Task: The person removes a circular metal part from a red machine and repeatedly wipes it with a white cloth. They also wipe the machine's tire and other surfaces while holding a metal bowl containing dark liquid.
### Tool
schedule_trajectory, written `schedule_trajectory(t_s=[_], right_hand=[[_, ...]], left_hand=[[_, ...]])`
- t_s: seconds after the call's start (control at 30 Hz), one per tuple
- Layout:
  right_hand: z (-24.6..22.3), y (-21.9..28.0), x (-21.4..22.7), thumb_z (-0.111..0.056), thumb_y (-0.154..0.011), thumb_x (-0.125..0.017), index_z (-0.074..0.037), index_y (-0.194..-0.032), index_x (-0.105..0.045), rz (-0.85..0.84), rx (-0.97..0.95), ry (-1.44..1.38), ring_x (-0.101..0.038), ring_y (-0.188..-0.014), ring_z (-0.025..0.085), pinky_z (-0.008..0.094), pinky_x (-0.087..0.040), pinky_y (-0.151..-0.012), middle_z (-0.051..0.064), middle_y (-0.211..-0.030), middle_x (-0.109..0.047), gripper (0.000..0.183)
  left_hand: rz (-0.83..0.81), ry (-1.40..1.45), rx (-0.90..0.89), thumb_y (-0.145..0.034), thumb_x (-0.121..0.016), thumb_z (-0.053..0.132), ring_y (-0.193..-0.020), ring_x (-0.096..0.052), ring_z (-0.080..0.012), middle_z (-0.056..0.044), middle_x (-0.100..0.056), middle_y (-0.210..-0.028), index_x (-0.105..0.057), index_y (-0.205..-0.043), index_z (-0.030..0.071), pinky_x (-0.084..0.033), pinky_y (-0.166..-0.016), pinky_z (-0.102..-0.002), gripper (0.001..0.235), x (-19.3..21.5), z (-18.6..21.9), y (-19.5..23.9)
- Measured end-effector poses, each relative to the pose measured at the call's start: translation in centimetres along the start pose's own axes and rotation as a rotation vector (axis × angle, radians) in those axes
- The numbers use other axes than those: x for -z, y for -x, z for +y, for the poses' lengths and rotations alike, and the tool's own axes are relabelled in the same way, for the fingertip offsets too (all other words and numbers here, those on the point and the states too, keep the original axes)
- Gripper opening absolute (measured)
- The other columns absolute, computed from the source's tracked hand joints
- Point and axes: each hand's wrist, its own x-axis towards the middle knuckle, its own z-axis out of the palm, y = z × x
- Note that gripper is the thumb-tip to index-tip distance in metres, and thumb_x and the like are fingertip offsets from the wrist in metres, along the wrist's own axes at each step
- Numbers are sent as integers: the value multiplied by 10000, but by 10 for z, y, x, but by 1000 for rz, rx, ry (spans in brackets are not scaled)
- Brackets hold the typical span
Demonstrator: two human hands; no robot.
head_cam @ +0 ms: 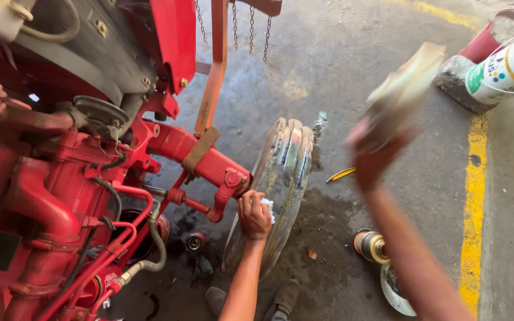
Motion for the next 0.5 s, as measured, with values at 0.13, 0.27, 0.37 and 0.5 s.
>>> schedule_trajectory(t_s=[0.13,0.27,0.37,0.5], right_hand=[[1,56,-6,-82,-828,-750,-97,-1187,-572,-579,317,91,-626,-913,303,426,-528,-840,124,-1012,-626,400],[28,-53,5,-75,-903,-810,-7,-1194,-550,-507,119,156,-604,-833,366,458,-469,-756,207,-998,-639,396],[15,-107,30,-96,-918,-766,8,-1284,-497,-311,-224,-213,-651,-966,284,399,-531,-860,170,-1103,-641,466],[17,-32,-4,-143,-935,-764,39,-1330,-470,63,-36,12,-619,-1030,333,455,-490,-925,208,-1155,-608,526]], left_hand=[[42,29,-67,-886,-551,104,-1027,-585,-368,-142,-614,-1106,-646,-1028,68,-459,-916,-487,175,1,2,9],[-16,5,13,-860,-558,90,-998,-589,-364,-131,-621,-1071,-663,-1010,79,-458,-898,-488,183,-3,-2,-6],[67,17,-38,-859,-561,91,-1000,-596,-358,-118,-628,-1075,-663,-989,91,-460,-892,-481,165,1,6,-2],[15,11,-6,-858,-555,87,-1001,-594,-357,-117,-626,-1077,-661,-1000,85,-462,-899,-482,177,-2,-2,4]])
